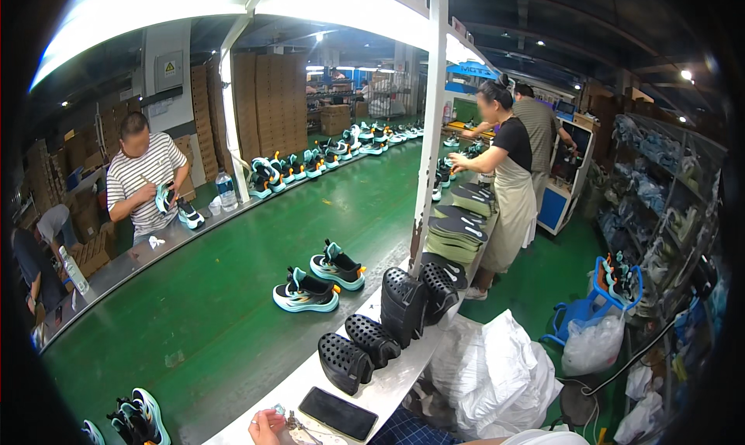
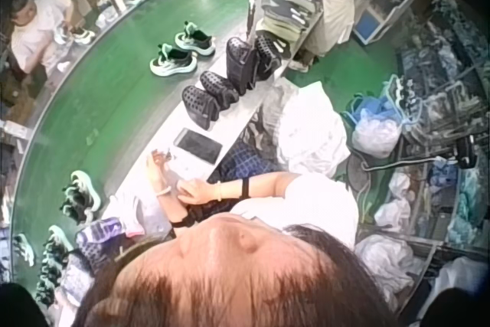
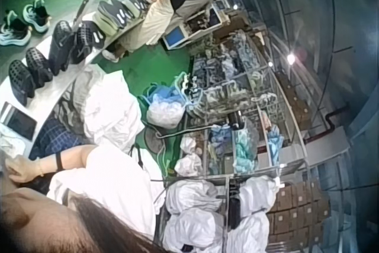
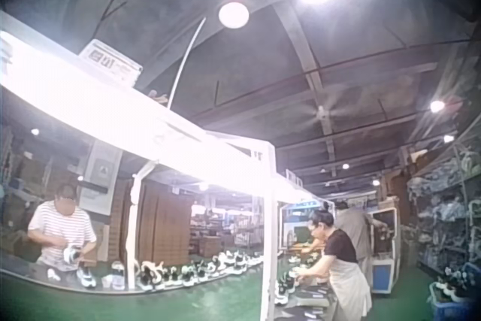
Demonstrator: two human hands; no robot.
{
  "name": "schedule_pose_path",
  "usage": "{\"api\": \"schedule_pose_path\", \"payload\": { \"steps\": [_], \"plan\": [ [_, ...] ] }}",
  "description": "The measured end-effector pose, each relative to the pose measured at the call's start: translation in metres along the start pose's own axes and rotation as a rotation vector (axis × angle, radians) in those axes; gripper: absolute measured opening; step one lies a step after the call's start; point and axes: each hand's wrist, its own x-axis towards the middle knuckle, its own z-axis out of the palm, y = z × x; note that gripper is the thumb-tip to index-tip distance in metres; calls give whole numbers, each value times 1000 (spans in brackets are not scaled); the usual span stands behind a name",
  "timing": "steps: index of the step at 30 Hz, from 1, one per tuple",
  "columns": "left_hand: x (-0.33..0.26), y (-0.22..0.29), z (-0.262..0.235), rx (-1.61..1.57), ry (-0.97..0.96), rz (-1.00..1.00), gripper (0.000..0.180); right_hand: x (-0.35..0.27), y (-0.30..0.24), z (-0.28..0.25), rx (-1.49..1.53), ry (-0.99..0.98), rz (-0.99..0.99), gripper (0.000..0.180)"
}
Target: Inspecting and arranging shoes on an assembly line.
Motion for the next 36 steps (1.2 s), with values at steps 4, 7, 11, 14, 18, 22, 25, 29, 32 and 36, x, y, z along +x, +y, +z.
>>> {"api": "schedule_pose_path", "payload": {
  "steps": [4,7,11,14,18,22,25,29,32,36],
  "plan": [
    [-5,5,7,84,3,17,24,1,2,-1,41,-93,54,24],
    [-9,8,12,94,31,-1,27,2,1,-3,40,-105,61,24],
    [-9,8,12,67,36,2,34,4,-3,-5,86,-106,55,24],
    [-6,5,10,75,46,8,35,8,-7,-7,55,-105,52,23],
    [-4,2,5,118,5,24,37,10,-10,-10,103,-120,62,21],
    [-4,1,3,100,1,11,39,10,-10,-9,105,-120,68,21],
    [-4,2,2,112,-36,40,40,10,-7,-7,112,-64,14,20],
    [-3,1,0,140,-48,31,40,8,-5,-5,124,-51,31,17],
    [-3,0,0,135,-52,36,40,8,-5,-7,112,-103,61,12],
    [-2,-2,0,119,-40,35,40,10,-6,-9,105,-105,37,7]
  ]
}}
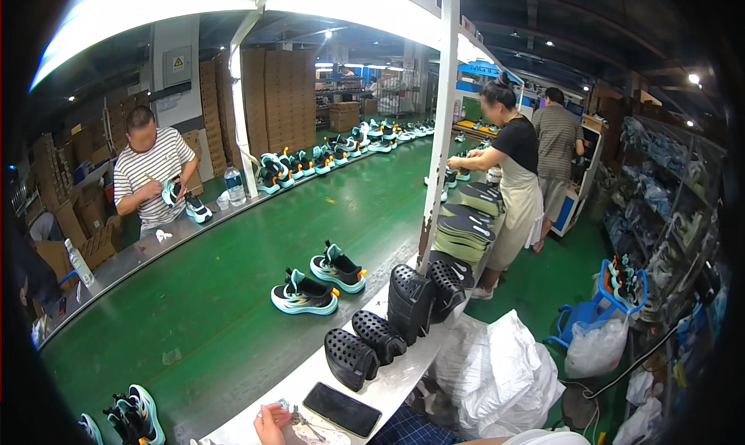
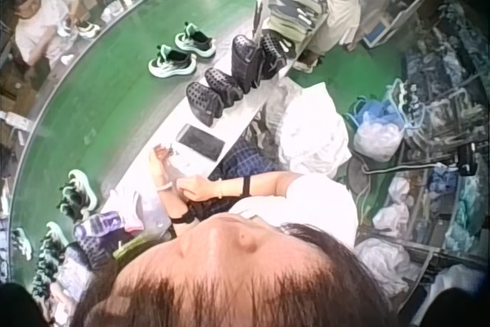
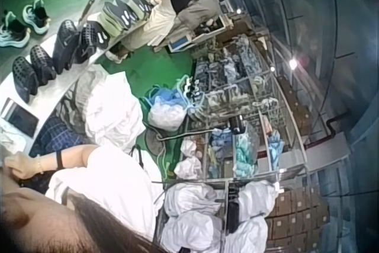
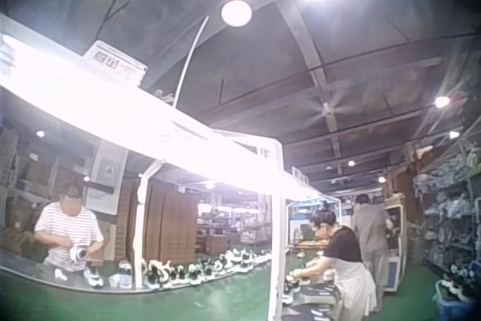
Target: Inspecting and arranging shoes on an assembly line.
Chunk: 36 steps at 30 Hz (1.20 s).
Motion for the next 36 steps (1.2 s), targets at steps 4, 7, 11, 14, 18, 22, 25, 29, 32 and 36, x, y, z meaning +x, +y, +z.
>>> {"api": "schedule_pose_path", "payload": {
  "steps": [4,7,11,14,18,22,25,29,32,36],
  "plan": [
    [2,0,1,-5,7,-20,39,1,-2,-1,-1,-4,-18,7],
    [0,0,2,-44,18,-36,37,1,-2,-2,-12,1,-55,7],
    [-3,3,3,-19,-4,7,32,1,-1,-4,-6,-26,-63,7],
    [-3,5,3,-8,-8,2,30,1,-1,-3,-20,-40,-56,7],
    [-1,4,3,70,-23,35,30,1,-1,-3,-50,-35,-78,8],
    [1,2,0,-9,-8,-11,27,1,0,-3,-45,-42,-82,6],
    [2,1,-1,-54,-1,-28,26,1,0,-3,-1,-45,-58,4],
    [1,1,1,38,-19,24,27,1,-1,-2,5,-4,-50,5],
    [-1,3,3,-6,10,2,27,1,-1,-3,38,-9,-50,6],
    [-3,5,6,-28,39,-21,29,2,-2,-3,-1,-19,-63,5]
  ]
}}
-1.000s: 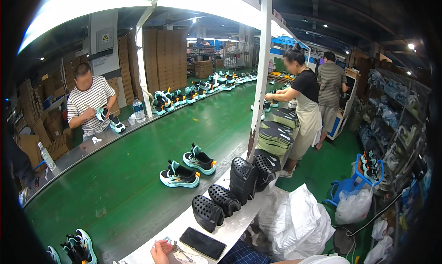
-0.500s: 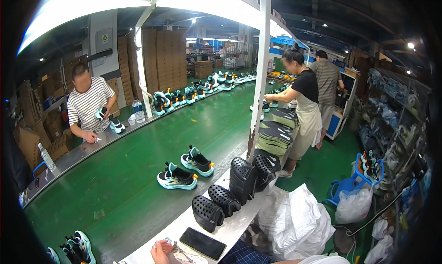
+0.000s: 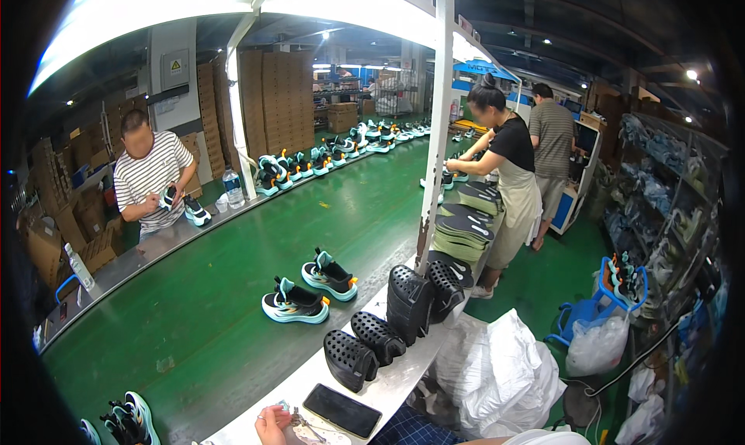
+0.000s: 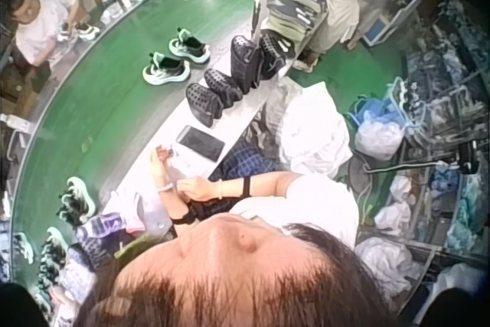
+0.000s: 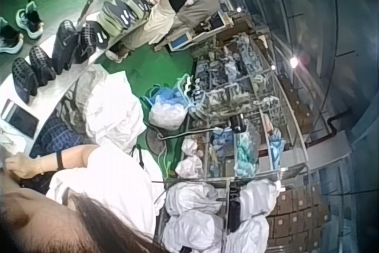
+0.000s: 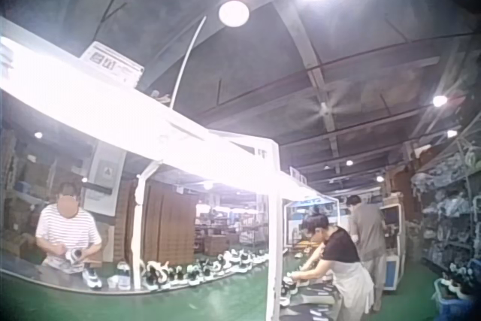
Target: Inspecting and arranging shoes on an assembly line.
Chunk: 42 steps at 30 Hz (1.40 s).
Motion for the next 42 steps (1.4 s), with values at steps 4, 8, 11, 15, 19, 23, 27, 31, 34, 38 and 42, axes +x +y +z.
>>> {"api": "schedule_pose_path", "payload": {
  "steps": [4,8,11,15,19,23,27,31,34,38,42],
  "plan": [
    [-1,3,3,-1,-5,-1,32,0,0,1,-44,2,-21,4],
    [-3,6,5,27,-5,-8,34,0,2,4,-58,18,-22,4],
    [-5,7,5,34,-9,-2,34,-1,3,6,-18,28,28,4],
    [-6,5,6,33,-3,8,34,-3,6,9,-8,44,49,7],
    [-6,5,7,31,43,-17,34,-5,9,12,-36,38,68,10],
    [-11,10,13,-13,20,-20,32,-7,11,14,-30,31,72,10],
    [-17,15,19,-56,38,-61,29,-6,11,15,-58,24,65,12],
    [-17,11,17,-103,37,-63,29,-4,7,13,-41,39,57,13],
    [-12,1,12,-134,65,-89,31,-1,3,11,-63,76,-3,13],
    [-1,-9,6,-168,34,-92,35,-1,-1,6,-81,29,49,13],
    [9,-11,-5,230,41,226,25,-2,-3,12,-77,32,70,14]
  ]
}}
